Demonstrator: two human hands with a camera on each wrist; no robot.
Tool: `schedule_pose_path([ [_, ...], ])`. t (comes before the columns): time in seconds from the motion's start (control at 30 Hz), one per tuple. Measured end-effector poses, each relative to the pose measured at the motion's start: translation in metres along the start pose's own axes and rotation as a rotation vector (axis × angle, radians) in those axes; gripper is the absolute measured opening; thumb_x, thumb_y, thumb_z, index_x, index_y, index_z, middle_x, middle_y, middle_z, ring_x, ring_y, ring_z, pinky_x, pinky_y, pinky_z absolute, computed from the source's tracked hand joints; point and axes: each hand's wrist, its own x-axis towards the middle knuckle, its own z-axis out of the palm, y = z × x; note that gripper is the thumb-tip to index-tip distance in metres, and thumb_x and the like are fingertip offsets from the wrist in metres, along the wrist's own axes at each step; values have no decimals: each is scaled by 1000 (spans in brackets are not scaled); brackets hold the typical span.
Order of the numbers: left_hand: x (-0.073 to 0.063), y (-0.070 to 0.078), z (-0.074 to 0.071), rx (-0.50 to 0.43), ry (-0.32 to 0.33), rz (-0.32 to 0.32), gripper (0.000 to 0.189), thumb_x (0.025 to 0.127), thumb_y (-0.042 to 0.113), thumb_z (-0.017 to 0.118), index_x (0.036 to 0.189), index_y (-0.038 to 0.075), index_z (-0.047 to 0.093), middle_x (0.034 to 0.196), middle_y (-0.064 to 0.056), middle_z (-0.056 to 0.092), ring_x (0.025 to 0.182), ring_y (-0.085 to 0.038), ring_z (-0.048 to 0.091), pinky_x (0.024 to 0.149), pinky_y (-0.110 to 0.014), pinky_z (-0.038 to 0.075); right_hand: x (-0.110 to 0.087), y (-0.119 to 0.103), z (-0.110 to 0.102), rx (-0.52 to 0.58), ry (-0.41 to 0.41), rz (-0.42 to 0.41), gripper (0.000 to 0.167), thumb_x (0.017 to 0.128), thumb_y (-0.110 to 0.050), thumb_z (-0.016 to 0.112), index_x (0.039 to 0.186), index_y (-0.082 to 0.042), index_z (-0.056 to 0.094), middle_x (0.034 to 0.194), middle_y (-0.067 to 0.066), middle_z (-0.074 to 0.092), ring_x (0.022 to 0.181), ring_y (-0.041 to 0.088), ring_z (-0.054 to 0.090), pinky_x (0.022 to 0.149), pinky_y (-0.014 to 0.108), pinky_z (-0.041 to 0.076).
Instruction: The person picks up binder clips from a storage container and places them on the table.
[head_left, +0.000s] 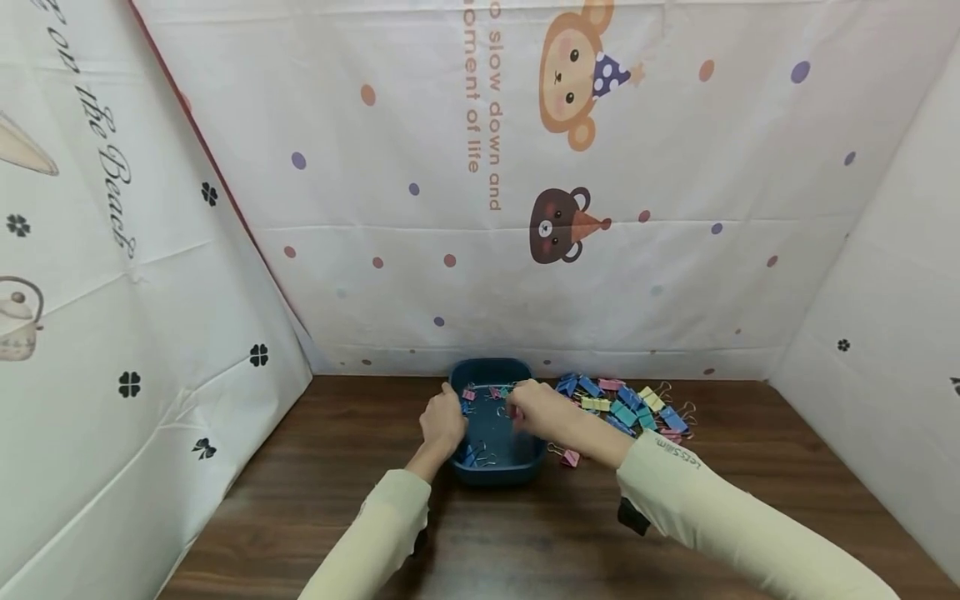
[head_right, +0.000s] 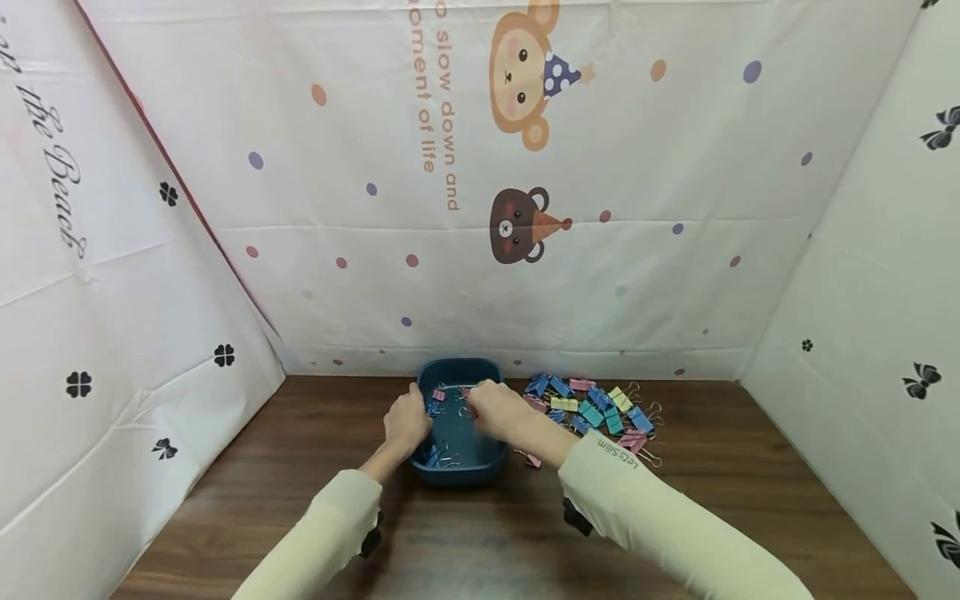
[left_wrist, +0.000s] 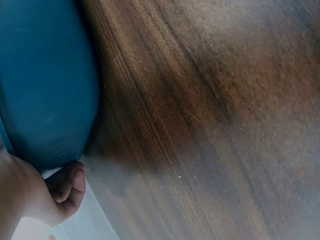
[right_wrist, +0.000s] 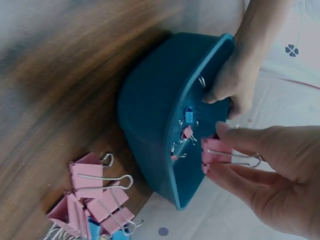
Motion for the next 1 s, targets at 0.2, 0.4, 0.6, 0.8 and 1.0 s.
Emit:
schedule_pose_path([
  [0.2, -2, 4, 2, -15, 6, 15, 68, 86, 9, 76, 145, -9, 47, 105, -24, 73, 84, -37, 73, 72, -52, 60, -18, 6, -5, -31, 50, 10, 5, 87, 3, 75, 88, -2, 75, 88, 13, 67, 76, 17, 65, 63, 25, 58],
  [0.4, 2, 7, -3, -51, 5, 28, 43, 86, 8, 76, 121, -8, 57, 92, -23, 70, 80, -38, 71, 70, -52, 59, -34, 20, -19, -58, 62, 30, 3, 86, 1, 76, 85, -1, 74, 84, 11, 66, 76, 18, 63, 60, 24, 53],
  [0.6, 5, 8, -11, -85, -33, 1, 41, 88, 8, 75, 121, -8, 56, 95, -23, 70, 80, -37, 71, 69, -50, 60, -48, 35, -26, -60, 1, 59, 4, 86, -1, 75, 90, -3, 75, 85, 9, 73, 70, 12, 65, 57, 21, 52],
  [0.8, 12, 5, -15, -79, -147, -68, 46, 90, 13, 74, 126, -7, 53, 104, -24, 69, 86, -36, 70, 75, -51, 60, -68, 45, -29, -60, 1, 98, 9, 83, 5, 72, 84, -3, 75, 78, 6, 73, 64, 7, 59, 54, 21, 49],
  [1.0, 25, 5, -27, -70, -360, -158, 38, 95, 17, 64, 125, -4, 57, 107, -21, 66, 85, -33, 67, 74, -45, 60, -91, 48, -29, -59, -43, 154, 13, 81, 5, 71, 76, -7, 73, 67, -2, 67, 56, 5, 53, 50, 22, 45],
])
